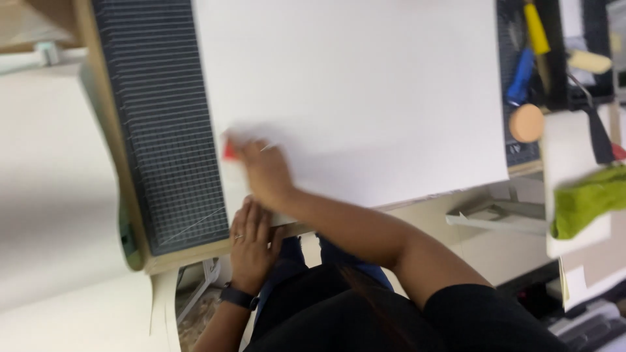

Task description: Applying glue to a cardboard panel using a roller and then adhering a white paper sheet, smoothing it out with a hand tool.

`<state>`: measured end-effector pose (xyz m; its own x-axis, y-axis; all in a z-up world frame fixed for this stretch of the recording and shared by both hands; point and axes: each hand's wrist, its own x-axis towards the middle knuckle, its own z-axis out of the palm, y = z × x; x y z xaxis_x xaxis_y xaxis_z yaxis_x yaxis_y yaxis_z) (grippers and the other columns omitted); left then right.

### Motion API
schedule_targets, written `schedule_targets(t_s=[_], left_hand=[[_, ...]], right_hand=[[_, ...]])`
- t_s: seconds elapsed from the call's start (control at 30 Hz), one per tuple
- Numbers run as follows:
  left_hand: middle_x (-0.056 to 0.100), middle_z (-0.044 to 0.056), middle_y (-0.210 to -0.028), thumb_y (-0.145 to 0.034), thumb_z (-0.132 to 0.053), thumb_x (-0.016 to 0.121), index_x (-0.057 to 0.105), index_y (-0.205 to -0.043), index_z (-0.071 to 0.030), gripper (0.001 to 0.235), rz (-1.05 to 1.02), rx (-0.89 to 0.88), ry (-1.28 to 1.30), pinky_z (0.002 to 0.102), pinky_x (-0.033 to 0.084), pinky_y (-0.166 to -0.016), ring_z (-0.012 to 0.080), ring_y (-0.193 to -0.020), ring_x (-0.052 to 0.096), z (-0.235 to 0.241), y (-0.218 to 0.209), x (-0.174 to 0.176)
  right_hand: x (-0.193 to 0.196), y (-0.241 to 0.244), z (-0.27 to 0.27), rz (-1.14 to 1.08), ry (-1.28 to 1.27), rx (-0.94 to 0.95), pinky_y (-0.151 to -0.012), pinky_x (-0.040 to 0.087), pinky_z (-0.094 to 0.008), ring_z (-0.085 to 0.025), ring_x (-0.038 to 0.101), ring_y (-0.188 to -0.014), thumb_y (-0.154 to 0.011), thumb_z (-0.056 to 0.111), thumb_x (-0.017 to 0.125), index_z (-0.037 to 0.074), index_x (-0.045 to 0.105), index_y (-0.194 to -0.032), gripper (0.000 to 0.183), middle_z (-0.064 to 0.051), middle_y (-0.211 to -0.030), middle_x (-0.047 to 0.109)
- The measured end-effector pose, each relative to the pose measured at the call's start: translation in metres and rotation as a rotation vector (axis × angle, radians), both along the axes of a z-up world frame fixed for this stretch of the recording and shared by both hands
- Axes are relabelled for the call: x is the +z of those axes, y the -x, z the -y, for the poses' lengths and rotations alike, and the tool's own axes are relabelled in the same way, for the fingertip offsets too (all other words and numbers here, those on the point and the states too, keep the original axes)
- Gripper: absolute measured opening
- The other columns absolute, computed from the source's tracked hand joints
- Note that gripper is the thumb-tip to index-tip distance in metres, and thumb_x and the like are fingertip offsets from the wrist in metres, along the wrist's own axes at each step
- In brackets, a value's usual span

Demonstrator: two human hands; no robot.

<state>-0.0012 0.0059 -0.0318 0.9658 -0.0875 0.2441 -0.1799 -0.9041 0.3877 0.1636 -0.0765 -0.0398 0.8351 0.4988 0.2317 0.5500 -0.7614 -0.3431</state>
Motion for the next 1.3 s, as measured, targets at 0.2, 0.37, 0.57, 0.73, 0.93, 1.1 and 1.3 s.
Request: schedule_targets(t_s=[0.2, 0.37, 0.57, 0.73, 0.93, 1.1, 1.3], left_hand=[[0.039, 0.012, -0.165, -0.103, -0.035, 0.056, 0.042, -0.157, -0.013, 0.06, -0.1, -0.103, 0.077, 0.052, 0.028, -0.126, 0.0322, -0.156, 0.031, 0.0, -0.008, 0.039], [0.057, 0.009, -0.146, -0.1, -0.032, 0.063, 0.06, -0.138, -0.016, 0.042, -0.074, 0.0, 0.029, 0.052, 0.038, -0.111, 0.033, -0.141, 0.047, 0.017, -0.031, 0.054], [0.045, 0.019, -0.155, -0.107, -0.019, 0.055, 0.05, -0.149, -0.006, 0.045, 0.002, -0.079, 0.148, 0.056, 0.032, -0.121, 0.041, -0.149, 0.037, 0.101, -0.135, 0.039], [0.028, 0.019, -0.169, -0.111, -0.045, 0.043, 0.034, -0.162, -0.004, 0.066, -0.038, 0.0, -0.033, 0.056, 0.021, -0.127, 0.0416, -0.157, 0.022, 0.14, -0.171, 0.02], [0.03, 0.015, -0.169, -0.109, -0.047, 0.05, 0.037, -0.162, -0.009, 0.067, -0.028, 0.023, -0.059, 0.055, 0.021, -0.127, 0.0377, -0.158, 0.023, 0.149, -0.177, 0.026], [0.03, 0.018, -0.168, -0.099, -0.036, 0.063, 0.04, -0.16, -0.007, 0.072, -0.153, 0.036, -0.01, 0.057, 0.014, -0.124, 0.0397, -0.156, 0.021, 0.2, -0.211, 0.0], [0.001, 0.004, -0.175, -0.107, -0.056, 0.03, 0.013, -0.168, -0.022, 0.072, -0.459, -0.024, -0.161, 0.047, -0.007, -0.129, 0.0287, -0.16, -0.007, 0.244, -0.245, 0.029]], right_hand=[[-0.065, -0.094, 0.16, 0.322, 0.473, -0.556, -0.059, 0.042, -0.042, -0.022, 0.059, -0.065, -0.09, 0.011, 0.05, 0.013, 0.063, -0.113, 0.027, -0.005, -0.091, 0.064], [-0.071, -0.173, 0.404, 0.263, 0.722, -1.082, -0.071, 0.052, -0.04, -0.023, 0.064, -0.093, -0.094, 0.024, 0.062, 0.015, 0.045, -0.143, 0.052, -0.005, -0.113, 0.063], [-0.055, -0.123, 0.234, 0.312, 0.525, -0.755, -0.066, 0.049, -0.04, -0.023, 0.064, -0.081, -0.092, 0.014, 0.053, 0.009, 0.055, -0.14, 0.049, -0.005, -0.101, 0.068], [-0.028, -0.152, 0.26, 0.153, 0.284, -0.364, -0.068, 0.044, -0.047, -0.029, 0.061, -0.088, -0.088, 0.012, 0.052, 0.019, 0.04, -0.157, 0.07, -0.005, -0.105, 0.064], [-0.031, -0.267, 0.443, -0.084, 0.721, -0.938, -0.075, 0.051, -0.036, -0.024, 0.06, -0.111, -0.082, 0.014, 0.067, 0.026, 0.016, -0.163, 0.096, -0.003, -0.132, 0.057], [-0.045, -0.21, 0.333, 0.32, 0.656, -0.766, -0.081, 0.053, -0.043, -0.022, 0.071, -0.097, -0.094, 0.018, 0.058, 0.003, 0.06, -0.137, 0.045, -0.012, -0.113, 0.072], [-0.066, -0.245, 0.383, 0.123, 0.461, -0.583, -0.077, 0.05, -0.046, -0.032, 0.067, -0.102, -0.09, 0.013, 0.061, 0.01, 0.056, -0.141, 0.051, -0.011, -0.11, 0.068]])
